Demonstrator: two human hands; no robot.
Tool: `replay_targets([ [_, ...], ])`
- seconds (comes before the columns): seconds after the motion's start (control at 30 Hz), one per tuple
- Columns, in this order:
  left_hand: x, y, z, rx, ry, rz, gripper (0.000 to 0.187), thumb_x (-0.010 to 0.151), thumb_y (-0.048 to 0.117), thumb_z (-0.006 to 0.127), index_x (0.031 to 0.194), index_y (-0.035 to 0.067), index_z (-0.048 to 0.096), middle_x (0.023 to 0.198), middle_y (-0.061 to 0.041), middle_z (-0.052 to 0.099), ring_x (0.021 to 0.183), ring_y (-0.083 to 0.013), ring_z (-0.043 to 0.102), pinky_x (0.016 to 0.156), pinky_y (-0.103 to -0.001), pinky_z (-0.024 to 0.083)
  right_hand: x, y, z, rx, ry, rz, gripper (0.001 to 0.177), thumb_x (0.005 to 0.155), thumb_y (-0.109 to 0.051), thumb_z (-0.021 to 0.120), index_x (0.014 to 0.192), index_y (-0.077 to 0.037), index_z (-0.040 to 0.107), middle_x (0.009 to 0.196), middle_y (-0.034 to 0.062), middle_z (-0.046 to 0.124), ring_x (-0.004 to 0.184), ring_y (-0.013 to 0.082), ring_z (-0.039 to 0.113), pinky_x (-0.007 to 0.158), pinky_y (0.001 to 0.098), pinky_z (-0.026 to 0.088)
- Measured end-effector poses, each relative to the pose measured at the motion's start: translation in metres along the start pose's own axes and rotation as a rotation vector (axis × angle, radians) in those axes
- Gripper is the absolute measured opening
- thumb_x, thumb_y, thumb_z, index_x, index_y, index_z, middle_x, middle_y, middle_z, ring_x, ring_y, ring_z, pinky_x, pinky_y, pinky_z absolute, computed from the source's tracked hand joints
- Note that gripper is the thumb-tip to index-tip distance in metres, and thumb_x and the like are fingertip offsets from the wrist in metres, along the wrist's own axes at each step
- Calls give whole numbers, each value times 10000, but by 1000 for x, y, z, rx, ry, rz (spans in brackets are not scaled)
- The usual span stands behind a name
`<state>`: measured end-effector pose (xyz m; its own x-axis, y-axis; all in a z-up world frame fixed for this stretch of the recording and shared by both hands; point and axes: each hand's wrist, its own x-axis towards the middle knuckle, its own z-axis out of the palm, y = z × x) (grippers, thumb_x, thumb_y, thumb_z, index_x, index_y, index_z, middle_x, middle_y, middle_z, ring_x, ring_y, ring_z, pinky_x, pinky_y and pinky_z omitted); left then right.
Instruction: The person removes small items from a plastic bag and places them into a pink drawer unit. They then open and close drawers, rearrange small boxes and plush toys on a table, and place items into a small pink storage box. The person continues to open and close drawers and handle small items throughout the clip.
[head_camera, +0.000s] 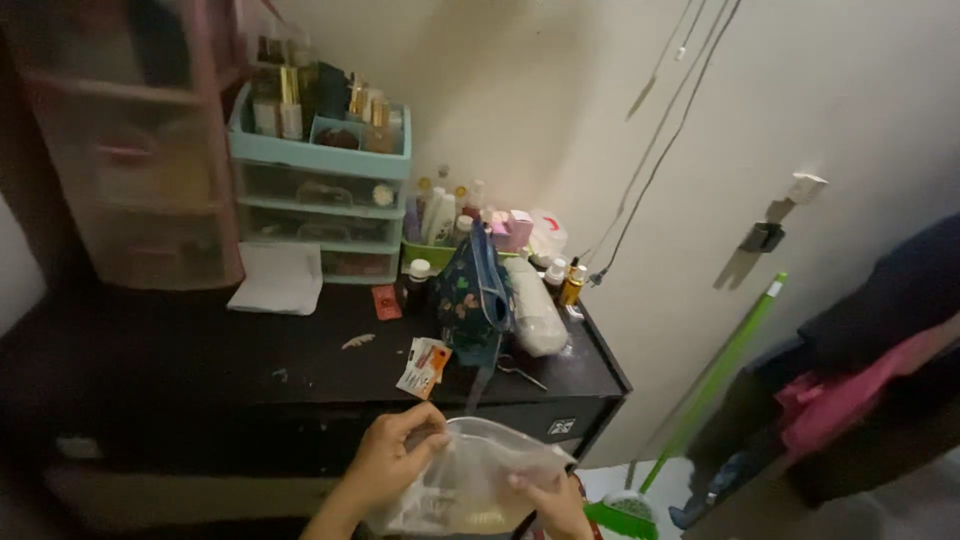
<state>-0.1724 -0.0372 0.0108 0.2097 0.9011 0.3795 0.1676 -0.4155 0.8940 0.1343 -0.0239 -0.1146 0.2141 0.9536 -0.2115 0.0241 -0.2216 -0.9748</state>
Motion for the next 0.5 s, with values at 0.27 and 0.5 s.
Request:
replay_targets([
  [0.27, 34, 30, 20, 92, 176, 404, 287, 819, 268, 715, 1041, 90, 674, 1187, -60, 707, 1099, -252, 630, 999, -416, 455, 10, 19, -84, 406, 247, -247, 328, 843, 52, 627, 1121, 212, 694, 1030, 345, 714, 884, 408, 665, 820, 467, 538],
  [0.5, 61, 23, 84, 89, 276, 551, 242, 842, 153, 711, 1065, 88, 642, 1230, -80, 664, 1125, -285, 605, 979, -399, 490, -22, -65, -141, 631, 668, -494, 285, 1011, -78, 587, 1229, 102, 614, 1292, 136, 677, 1197, 193, 663, 1041, 263, 518],
])
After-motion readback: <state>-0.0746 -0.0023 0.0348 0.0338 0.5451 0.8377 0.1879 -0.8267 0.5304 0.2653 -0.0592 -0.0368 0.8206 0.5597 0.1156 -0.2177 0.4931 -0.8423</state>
